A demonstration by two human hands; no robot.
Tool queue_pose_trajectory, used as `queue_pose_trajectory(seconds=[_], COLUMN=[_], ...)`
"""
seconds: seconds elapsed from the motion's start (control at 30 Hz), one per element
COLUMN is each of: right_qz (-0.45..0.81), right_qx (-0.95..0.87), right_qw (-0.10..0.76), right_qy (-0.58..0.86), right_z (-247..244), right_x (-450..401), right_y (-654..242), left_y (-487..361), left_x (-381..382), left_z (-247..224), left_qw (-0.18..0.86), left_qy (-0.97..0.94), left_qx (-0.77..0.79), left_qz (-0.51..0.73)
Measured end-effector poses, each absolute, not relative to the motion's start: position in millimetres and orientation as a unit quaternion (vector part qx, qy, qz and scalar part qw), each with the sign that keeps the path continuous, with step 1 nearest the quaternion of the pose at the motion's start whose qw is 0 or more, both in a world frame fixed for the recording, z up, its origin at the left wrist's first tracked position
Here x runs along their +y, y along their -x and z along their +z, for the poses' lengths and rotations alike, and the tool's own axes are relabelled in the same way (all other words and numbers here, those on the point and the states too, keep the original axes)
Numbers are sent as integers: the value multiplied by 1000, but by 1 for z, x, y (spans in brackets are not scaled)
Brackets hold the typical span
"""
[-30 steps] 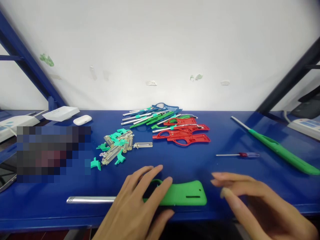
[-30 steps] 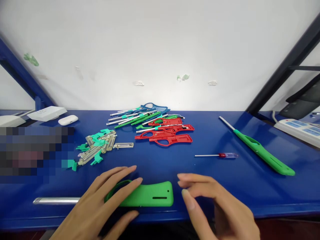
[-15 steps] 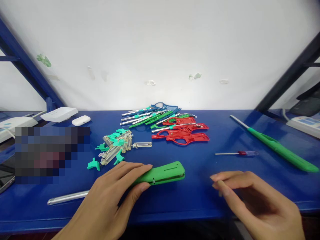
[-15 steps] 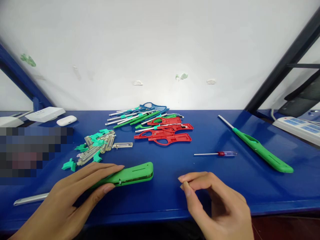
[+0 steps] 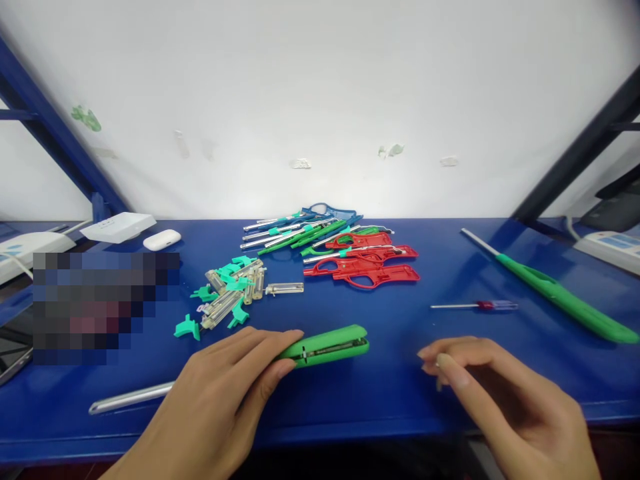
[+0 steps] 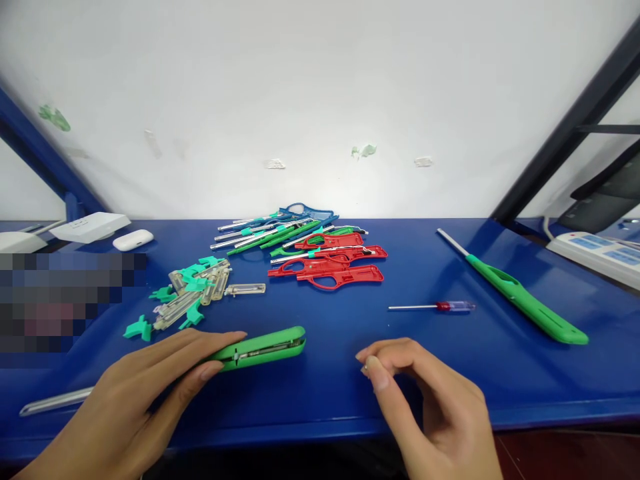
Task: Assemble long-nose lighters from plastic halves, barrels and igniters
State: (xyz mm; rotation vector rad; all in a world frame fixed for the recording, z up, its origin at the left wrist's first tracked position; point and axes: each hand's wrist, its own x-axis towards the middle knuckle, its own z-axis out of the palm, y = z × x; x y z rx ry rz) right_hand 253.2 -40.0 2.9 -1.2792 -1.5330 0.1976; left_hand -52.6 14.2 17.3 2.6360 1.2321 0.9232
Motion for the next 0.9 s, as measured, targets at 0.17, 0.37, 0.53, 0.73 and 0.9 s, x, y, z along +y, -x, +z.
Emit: queue_pose_trajectory(seconds=[0.17,0.37,0.53,0.73,0.9], right_qz=[90,100,104,104,114], right_qx=[-649,-647,-649,-651,-655], right_qw=[531,520,512,514,506], right_qy=[538,549,554,549,549], right_z=[1,-2,-4,-6,-9], right_x=[-40,-40,-40,-41,-41], right_y=[-254,-256,-256,-257,-259], left_y=[53,51,55,57,52], left_x=[14,12,7,5,4], left_z=[14,9,2,6,12], left_qw=[38,-1,-26,-28,10], left_qy=[-881,-888,-899,-905,-902], left_qx=[378,382,379,371,379], left_qz=[283,256,218,207,205])
